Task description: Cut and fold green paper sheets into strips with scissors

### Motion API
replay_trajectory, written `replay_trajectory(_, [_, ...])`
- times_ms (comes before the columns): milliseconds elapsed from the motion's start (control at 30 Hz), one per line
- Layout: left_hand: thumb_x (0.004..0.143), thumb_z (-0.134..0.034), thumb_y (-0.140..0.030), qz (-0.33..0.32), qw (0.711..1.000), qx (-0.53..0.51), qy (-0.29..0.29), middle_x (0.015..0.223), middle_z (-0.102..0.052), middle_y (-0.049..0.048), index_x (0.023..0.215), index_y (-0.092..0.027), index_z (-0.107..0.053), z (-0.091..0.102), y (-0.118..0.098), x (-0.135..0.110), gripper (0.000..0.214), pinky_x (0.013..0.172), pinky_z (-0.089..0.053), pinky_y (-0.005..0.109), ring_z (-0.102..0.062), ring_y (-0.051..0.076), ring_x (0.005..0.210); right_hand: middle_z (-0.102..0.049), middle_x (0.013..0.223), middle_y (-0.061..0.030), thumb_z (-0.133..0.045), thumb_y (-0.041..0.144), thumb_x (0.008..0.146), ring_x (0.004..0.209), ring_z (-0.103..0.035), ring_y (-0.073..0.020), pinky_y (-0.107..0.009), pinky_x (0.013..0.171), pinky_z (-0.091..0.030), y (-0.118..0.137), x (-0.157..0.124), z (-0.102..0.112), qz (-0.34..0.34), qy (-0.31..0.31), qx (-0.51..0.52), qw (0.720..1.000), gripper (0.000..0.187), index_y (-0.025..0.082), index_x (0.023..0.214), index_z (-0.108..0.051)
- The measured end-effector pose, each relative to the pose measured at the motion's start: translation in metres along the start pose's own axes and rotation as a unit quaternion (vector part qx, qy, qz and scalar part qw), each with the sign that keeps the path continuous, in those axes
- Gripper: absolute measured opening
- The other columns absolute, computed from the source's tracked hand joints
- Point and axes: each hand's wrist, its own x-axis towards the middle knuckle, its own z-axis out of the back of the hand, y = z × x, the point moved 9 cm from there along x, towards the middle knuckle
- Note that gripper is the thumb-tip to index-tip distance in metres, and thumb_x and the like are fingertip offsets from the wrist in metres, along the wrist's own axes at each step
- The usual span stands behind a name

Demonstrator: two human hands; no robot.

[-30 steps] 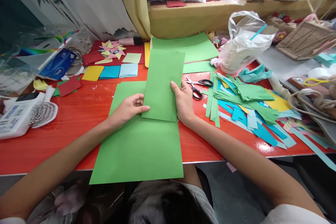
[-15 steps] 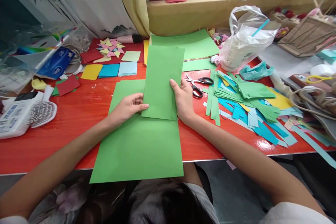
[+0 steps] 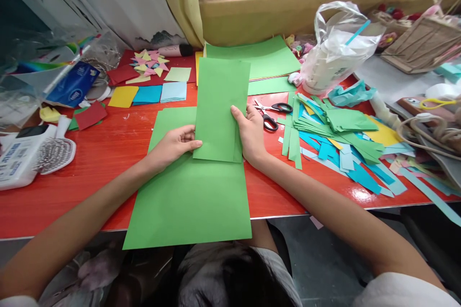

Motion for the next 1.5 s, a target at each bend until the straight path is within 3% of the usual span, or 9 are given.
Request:
replay_trajectory(267, [0.073,-0.063,-0.031,-0.003,0.999,-0.035,0.0,0.061,-0.035,-0.0063,0.075,-0.019,-0.041,0.0,0.004,0.002,0.025,0.053,-0.03,0.022,-0.038,0.008,0.056,-0.069,0.104,-0.0024,-0.068,0.039,0.075,0.1,-0.064,-0.0208,-0.037,0.088,-0.053,-0.003,0.002,0.002,-0.01,-0.004,0.004,1.0,0.025,0.022,0.091,-0.059])
replay_trajectory(433, [0.071,-0.066,-0.032,0.014,0.999,-0.03,-0.022,0.062,-0.041,-0.0059,0.087,-0.018,-0.052,0.004,0.011,0.003,0.026,0.054,-0.033,0.022,-0.043,0.008,0.057,-0.068,0.106,-0.0024,-0.066,0.042,0.077,0.098,-0.064,-0.0207,-0.037,0.086,-0.054,-0.003,0.001,0.003,-0.009,-0.004,-0.026,1.0,0.027,0.023,0.095,-0.06])
replay_trajectory(533, [0.069,-0.068,-0.031,0.028,0.998,-0.038,-0.029,0.061,-0.045,-0.0064,0.101,-0.017,-0.053,0.006,0.013,0.003,0.037,0.054,-0.036,0.023,-0.047,0.009,0.058,-0.067,0.111,-0.0028,-0.062,0.042,0.079,0.102,-0.062,-0.0208,-0.037,0.087,-0.053,-0.003,0.0,0.001,-0.011,0.004,-0.035,0.999,0.027,0.024,0.098,-0.059])
replay_trajectory(733, [0.073,-0.065,-0.032,0.042,0.995,-0.086,0.039,0.071,-0.062,-0.0005,0.097,-0.016,-0.056,-0.004,0.003,0.0,0.031,0.061,-0.048,0.026,-0.062,0.015,0.068,-0.069,0.105,-0.0015,-0.063,0.035,0.078,0.096,-0.065,-0.0207,-0.036,0.084,-0.054,-0.007,-0.002,-0.004,-0.033,0.024,-0.023,0.999,0.021,0.024,0.095,-0.059])
replay_trajectory(967, [0.074,-0.065,-0.036,0.027,0.99,-0.104,-0.086,0.073,-0.064,0.0012,0.086,-0.014,-0.06,0.02,0.005,0.002,0.025,0.061,-0.049,0.026,-0.06,0.013,0.067,-0.069,0.106,-0.0023,-0.065,0.035,0.077,0.09,-0.067,-0.0212,-0.038,0.079,-0.056,-0.01,-0.01,-0.023,-0.073,0.089,0.0,0.993,0.026,0.023,0.101,-0.06])
replay_trajectory(1133, [0.073,-0.066,-0.036,0.041,0.988,-0.112,-0.094,0.071,-0.063,0.0007,0.083,-0.014,-0.06,0.022,0.009,0.002,0.025,0.062,-0.048,0.026,-0.06,0.013,0.067,-0.067,0.111,-0.0024,-0.064,0.039,0.079,0.098,-0.064,-0.0213,-0.038,0.083,-0.055,-0.014,-0.008,-0.022,-0.083,0.095,-0.011,0.992,0.029,0.024,0.103,-0.061])
replay_trajectory(1233, [0.073,-0.066,-0.036,0.039,0.99,-0.096,-0.098,0.073,-0.063,0.0007,0.081,-0.015,-0.06,0.027,0.005,0.002,0.024,0.06,-0.046,0.023,-0.058,0.012,0.068,-0.069,0.105,-0.0025,-0.065,0.038,0.078,0.092,-0.066,-0.021,-0.038,0.08,-0.055,-0.018,-0.008,-0.021,-0.101,0.097,-0.023,0.99,0.027,0.023,0.101,-0.062])
replay_trajectory(1400, [0.072,-0.067,-0.034,-0.013,0.977,-0.094,-0.19,0.075,-0.062,0.0007,0.084,-0.015,-0.062,0.057,-0.005,0.002,0.023,0.058,-0.047,0.022,-0.057,0.011,0.066,-0.07,0.101,-0.0023,-0.065,0.037,0.078,0.083,-0.067,-0.0199,-0.036,0.074,-0.056,-0.021,-0.013,-0.027,-0.12,0.129,-0.039,0.984,0.027,0.023,0.101,-0.064])
replay_trajectory(1500, [0.071,-0.068,-0.031,-0.048,0.97,-0.099,-0.215,0.075,-0.062,0.0014,0.083,-0.015,-0.063,0.071,-0.01,0.003,0.021,0.056,-0.048,0.022,-0.058,0.011,0.067,-0.071,0.098,-0.0025,-0.066,0.038,0.077,0.079,-0.067,-0.0193,-0.035,0.071,-0.056,-0.024,-0.019,-0.033,-0.15,0.156,-0.036,0.976,0.028,0.022,0.1,-0.064])
